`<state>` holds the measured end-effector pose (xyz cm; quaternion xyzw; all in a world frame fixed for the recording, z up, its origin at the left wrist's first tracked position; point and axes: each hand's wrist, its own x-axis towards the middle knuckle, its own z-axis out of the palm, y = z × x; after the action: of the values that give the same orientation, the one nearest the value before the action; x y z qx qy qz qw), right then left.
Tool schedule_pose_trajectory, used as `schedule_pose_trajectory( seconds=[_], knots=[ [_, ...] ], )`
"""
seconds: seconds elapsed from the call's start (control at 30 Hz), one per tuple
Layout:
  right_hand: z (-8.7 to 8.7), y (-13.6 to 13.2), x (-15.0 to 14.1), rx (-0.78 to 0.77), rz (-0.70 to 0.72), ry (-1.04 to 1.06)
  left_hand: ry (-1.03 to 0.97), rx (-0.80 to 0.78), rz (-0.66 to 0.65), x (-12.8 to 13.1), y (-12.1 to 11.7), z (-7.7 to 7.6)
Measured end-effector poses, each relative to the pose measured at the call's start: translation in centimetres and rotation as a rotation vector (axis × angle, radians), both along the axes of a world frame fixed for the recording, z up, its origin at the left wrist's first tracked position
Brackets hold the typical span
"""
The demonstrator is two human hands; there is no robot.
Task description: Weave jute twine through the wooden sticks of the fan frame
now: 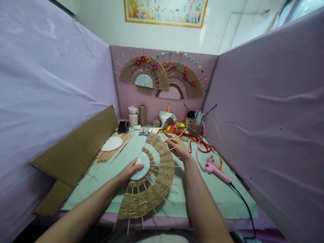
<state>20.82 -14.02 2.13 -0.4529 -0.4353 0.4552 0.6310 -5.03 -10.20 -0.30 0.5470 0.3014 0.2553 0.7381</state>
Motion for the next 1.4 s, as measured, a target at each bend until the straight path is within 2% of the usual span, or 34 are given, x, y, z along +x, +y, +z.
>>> schedule_pose_trajectory(
  seconds=[0.47,0.77,1.07,1.17,1.23,1.4],
  knots=[
    [0.13,-0.24,-0.09,-0.035,-0.01,0.002,0.004,0.009,0.013,-0.14,0.38,-0.45],
    [-0.13,-0.08,0.15,-0.01,-0.017,0.038,0.007,0.019,0.049,-0.01,0.16,-0.06],
    [0.06,-0.19,0.09,0.03,-0.016,0.062,-0.02,0.026,0.079,-0.08,0.16,-0.42],
    [0.1,0.0,0.06,0.077,-0.076,0.06,-0.031,0.052,0.086,-0.05,0.21,-0.49],
    [0.19,0.12,0.0,0.119,-0.166,-0.014,-0.017,0.063,0.087,-0.02,0.24,-0.5],
    [0.69,0.02,-0.52,0.305,-0.448,-0.426,-0.036,0.113,0.104,0.05,0.35,-0.3]
  ],
)
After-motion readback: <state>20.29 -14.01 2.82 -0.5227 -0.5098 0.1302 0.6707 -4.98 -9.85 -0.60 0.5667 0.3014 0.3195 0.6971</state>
